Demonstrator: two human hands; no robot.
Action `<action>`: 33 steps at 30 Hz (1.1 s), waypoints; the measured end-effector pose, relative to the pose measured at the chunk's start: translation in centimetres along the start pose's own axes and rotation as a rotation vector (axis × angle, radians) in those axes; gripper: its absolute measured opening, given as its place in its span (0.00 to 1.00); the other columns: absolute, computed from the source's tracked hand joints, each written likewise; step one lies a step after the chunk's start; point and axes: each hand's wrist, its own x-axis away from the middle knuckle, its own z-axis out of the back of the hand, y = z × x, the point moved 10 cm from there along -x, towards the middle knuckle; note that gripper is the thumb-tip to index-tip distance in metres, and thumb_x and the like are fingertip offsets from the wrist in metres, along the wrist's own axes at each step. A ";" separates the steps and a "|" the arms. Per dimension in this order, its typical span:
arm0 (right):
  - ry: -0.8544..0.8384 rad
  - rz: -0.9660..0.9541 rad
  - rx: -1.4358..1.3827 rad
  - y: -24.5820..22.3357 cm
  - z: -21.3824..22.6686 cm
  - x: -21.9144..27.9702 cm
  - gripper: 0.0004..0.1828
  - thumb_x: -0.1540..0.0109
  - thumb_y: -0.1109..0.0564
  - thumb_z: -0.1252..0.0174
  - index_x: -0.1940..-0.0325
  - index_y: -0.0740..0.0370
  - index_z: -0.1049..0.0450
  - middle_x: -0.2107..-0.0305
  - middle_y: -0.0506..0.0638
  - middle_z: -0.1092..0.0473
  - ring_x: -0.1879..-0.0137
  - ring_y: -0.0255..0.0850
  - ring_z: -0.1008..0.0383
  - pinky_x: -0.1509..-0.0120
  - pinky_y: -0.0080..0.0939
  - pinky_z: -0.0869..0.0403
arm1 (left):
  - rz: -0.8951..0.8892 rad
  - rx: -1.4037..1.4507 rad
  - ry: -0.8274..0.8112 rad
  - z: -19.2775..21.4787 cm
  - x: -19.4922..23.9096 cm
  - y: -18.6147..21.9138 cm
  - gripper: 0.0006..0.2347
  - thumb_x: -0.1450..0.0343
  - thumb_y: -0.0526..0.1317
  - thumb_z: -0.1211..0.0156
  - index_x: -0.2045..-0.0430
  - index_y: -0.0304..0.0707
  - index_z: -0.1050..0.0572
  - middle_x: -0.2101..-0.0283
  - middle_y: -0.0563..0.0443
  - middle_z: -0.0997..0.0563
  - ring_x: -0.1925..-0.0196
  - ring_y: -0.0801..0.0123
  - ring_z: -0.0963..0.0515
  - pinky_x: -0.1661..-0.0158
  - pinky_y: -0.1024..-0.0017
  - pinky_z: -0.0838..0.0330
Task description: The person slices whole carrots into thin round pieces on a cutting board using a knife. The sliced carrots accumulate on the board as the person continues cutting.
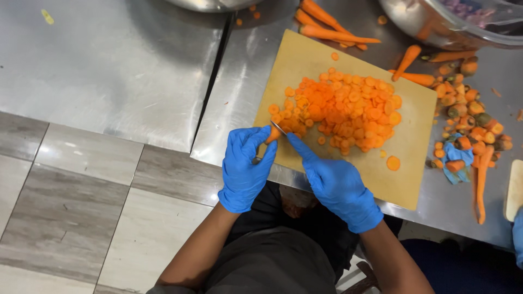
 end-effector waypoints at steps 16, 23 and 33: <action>-0.034 -0.049 0.151 -0.4 -0.2 -1.5 0.31 0.34 0.60 0.48 0.25 0.48 0.37 0.88 0.56 0.39 0.84 0.46 0.36 0.77 0.49 0.34 | -0.030 0.015 0.049 0.4 -0.3 0.4 0.16 0.33 0.30 0.28 0.52 0.37 0.24 0.53 0.47 0.19 0.52 0.57 0.20 0.56 0.67 0.22; 0.075 0.034 -0.110 -1.5 1.3 -0.6 0.29 0.34 0.60 0.46 0.27 0.48 0.34 0.80 0.56 0.36 0.78 0.47 0.32 0.70 0.47 0.31 | -0.028 -0.007 0.056 0.4 -0.3 0.3 0.15 0.33 0.30 0.28 0.54 0.36 0.24 0.54 0.47 0.20 0.52 0.56 0.21 0.55 0.66 0.23; -0.065 0.089 0.568 -2.3 -1.1 -1.3 0.35 0.37 0.62 0.48 0.23 0.48 0.35 0.87 0.51 0.40 0.84 0.44 0.35 0.77 0.46 0.33 | -0.048 -0.015 0.050 0.4 -0.4 0.2 0.15 0.33 0.30 0.27 0.54 0.35 0.24 0.54 0.46 0.21 0.52 0.54 0.21 0.54 0.65 0.23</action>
